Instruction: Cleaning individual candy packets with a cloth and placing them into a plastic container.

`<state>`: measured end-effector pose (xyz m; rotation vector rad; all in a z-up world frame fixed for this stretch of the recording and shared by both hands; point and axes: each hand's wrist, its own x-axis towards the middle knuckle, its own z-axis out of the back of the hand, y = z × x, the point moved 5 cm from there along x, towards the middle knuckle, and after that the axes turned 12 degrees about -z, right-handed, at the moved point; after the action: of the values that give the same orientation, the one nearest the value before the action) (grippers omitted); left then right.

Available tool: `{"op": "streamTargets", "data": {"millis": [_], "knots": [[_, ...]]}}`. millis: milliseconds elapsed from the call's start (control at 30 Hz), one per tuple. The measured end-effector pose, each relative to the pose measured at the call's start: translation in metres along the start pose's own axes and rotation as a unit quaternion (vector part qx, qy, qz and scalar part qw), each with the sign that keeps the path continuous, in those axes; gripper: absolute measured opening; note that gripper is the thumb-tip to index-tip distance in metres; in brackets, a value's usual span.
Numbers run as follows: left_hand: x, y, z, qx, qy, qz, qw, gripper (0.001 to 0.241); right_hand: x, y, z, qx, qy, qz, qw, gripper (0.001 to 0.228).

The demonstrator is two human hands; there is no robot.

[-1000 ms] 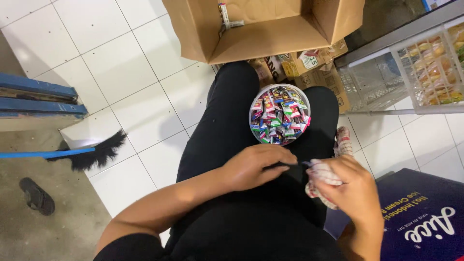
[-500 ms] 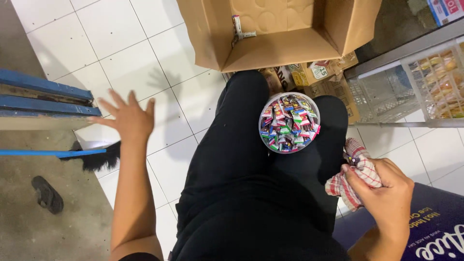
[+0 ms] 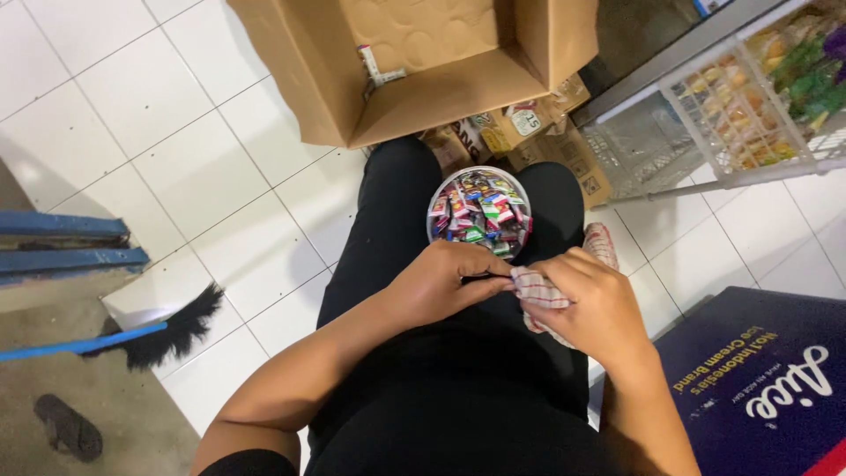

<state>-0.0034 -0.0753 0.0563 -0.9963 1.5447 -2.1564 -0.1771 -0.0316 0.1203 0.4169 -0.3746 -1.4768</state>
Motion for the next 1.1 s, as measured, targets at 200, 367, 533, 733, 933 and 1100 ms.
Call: {"op": "streamTargets", "data": {"millis": [200,367,533,733,933,1100], "knots": [[-0.003,-0.007,-0.001,0.062,-0.001,-0.065,0.996,0.017,-0.002,-0.005,-0.012,0.018,0.017,0.040,0.999,0.037],[-0.020,-0.008,0.039,0.147,-0.101,-0.101,0.979,0.016,-0.001,-0.054,-0.015,-0.021,0.096,-0.039,0.994,0.029],[-0.017,-0.019,0.028,0.121,-0.047,-0.116,0.985,0.014,0.011,-0.049,0.003,0.226,0.106,-0.087,0.964,0.036],[-0.014,-0.017,0.013,0.139,-0.041,-0.156,0.977,0.016,0.019,0.004,-0.023,0.146,0.164,0.076,0.973,0.046],[-0.035,-0.008,0.015,0.021,-0.073,-0.080,0.994,0.012,0.009,-0.030,-0.032,0.174,0.155,0.031,0.972,0.035],[-0.045,0.011,0.042,0.039,-0.179,0.010,0.983,0.007,-0.006,-0.072,-0.035,0.361,0.139,-0.066,0.920,0.015]]}}
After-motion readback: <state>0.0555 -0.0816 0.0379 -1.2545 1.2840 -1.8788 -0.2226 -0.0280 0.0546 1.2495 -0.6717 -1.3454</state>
